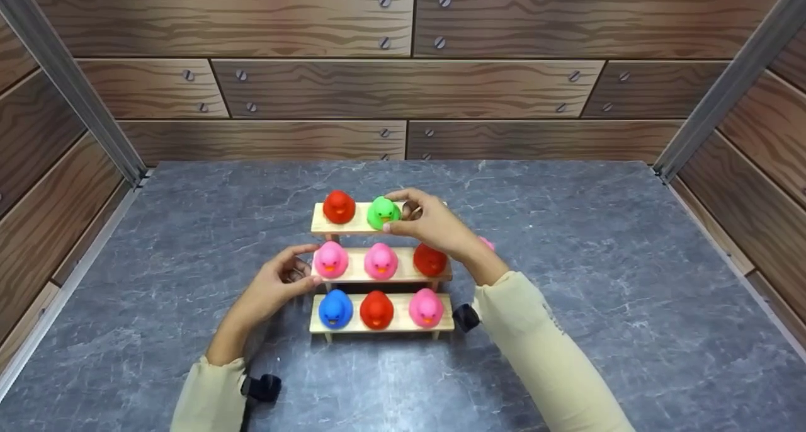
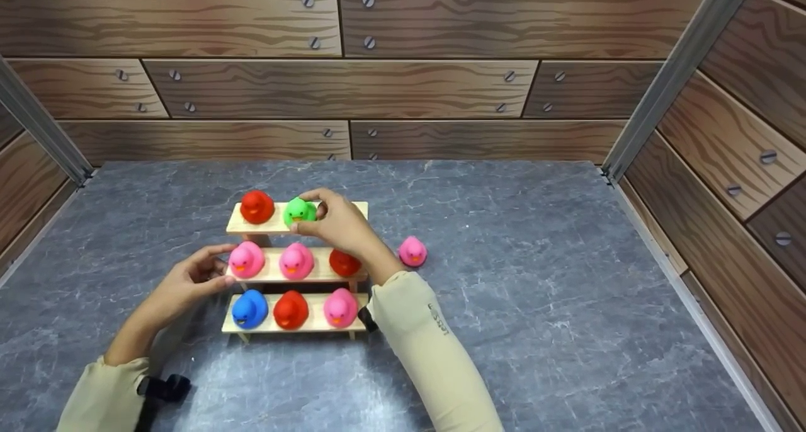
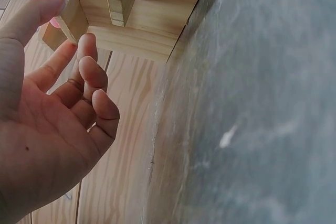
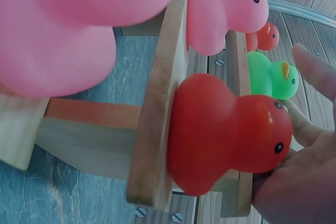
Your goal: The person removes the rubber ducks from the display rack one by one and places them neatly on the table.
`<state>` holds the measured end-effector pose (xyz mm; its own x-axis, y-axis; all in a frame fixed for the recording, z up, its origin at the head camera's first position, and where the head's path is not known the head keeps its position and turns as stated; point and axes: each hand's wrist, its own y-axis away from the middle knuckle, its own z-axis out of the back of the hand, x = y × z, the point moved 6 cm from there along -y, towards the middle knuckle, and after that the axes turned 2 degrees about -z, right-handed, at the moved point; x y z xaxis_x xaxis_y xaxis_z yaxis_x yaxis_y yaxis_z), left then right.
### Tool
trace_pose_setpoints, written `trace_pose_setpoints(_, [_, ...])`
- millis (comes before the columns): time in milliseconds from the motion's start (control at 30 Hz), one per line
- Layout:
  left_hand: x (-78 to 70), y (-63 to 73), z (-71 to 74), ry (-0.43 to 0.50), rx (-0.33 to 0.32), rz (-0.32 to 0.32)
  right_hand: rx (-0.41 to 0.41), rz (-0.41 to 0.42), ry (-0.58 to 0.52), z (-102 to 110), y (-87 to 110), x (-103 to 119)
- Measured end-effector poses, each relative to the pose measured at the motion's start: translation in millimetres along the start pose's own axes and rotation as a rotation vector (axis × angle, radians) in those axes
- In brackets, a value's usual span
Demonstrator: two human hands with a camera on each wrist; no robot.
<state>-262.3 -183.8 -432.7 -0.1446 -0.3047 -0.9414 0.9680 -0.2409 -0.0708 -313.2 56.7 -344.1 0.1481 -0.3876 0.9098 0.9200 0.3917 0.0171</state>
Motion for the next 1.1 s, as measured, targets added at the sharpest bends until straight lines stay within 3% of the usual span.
trace_pose_setpoints(467, [0.1, -1.1, 0.4, 0.001, 0.007, 0.006, -0.006, -0.016, 0.063, -0.1, -4.8, 2.2])
trace_pose_setpoints(1100, [0.4, -0.8, 0.3, 0.022, 0.026, -0.024, -0.045, 0.004, 0.064, 4.6, -3.1, 0.9])
